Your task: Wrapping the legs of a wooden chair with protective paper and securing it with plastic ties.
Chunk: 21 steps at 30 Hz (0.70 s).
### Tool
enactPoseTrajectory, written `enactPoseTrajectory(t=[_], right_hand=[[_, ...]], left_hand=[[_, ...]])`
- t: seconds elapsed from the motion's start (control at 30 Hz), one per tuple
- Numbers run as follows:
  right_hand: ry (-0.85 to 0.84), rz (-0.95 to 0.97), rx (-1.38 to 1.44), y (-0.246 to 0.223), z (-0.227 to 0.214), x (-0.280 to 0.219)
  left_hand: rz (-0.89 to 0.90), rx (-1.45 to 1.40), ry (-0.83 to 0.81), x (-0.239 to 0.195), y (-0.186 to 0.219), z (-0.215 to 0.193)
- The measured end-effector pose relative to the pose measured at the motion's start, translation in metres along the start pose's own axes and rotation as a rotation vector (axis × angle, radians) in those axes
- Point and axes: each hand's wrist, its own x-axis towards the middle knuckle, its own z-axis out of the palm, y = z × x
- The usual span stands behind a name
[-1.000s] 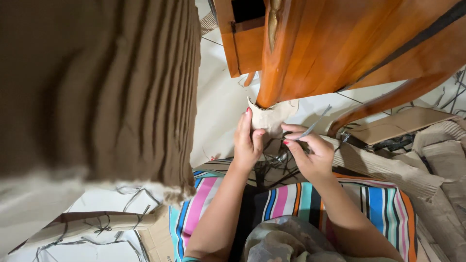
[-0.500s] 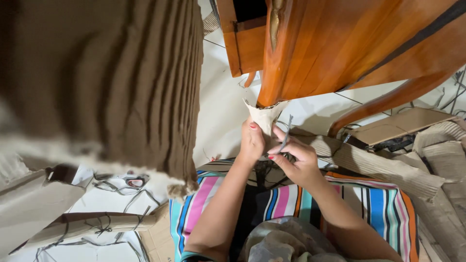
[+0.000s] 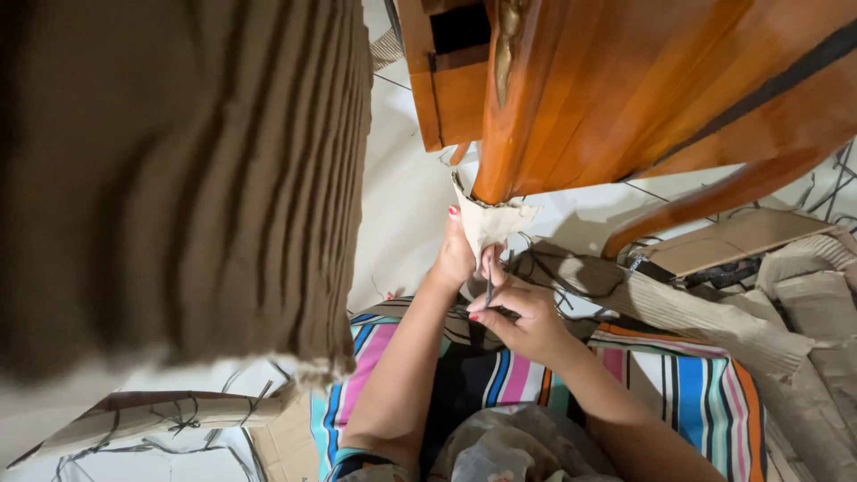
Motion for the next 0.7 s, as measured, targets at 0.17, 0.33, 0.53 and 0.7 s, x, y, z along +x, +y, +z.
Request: enactPoseTrajectory(t=[0.17, 0.33, 0.53, 0.7], right_hand=[[-0.062, -0.019, -0.01, -0.032, -0.006, 0.026], [-0.116, -0.057, -0.006, -0.041, -0.025, 0.03], [0.212, -0.249, -0.048, -0.013, -0.045, 0.017], [0.417, -0.308, -0.274, 0.031, -0.083, -0.008]], left_hand=[[-0.078, 0.083, 0.132, -0.009, 0.011, 0.002], [0.116, 0.279, 0.08, -0.005, -0.024, -0.014], [-0.218, -0.293, 0.216, -0.025, -0.036, -0.018], [-0.331, -0.597, 0.202, -0.018, -0.093, -0.042]])
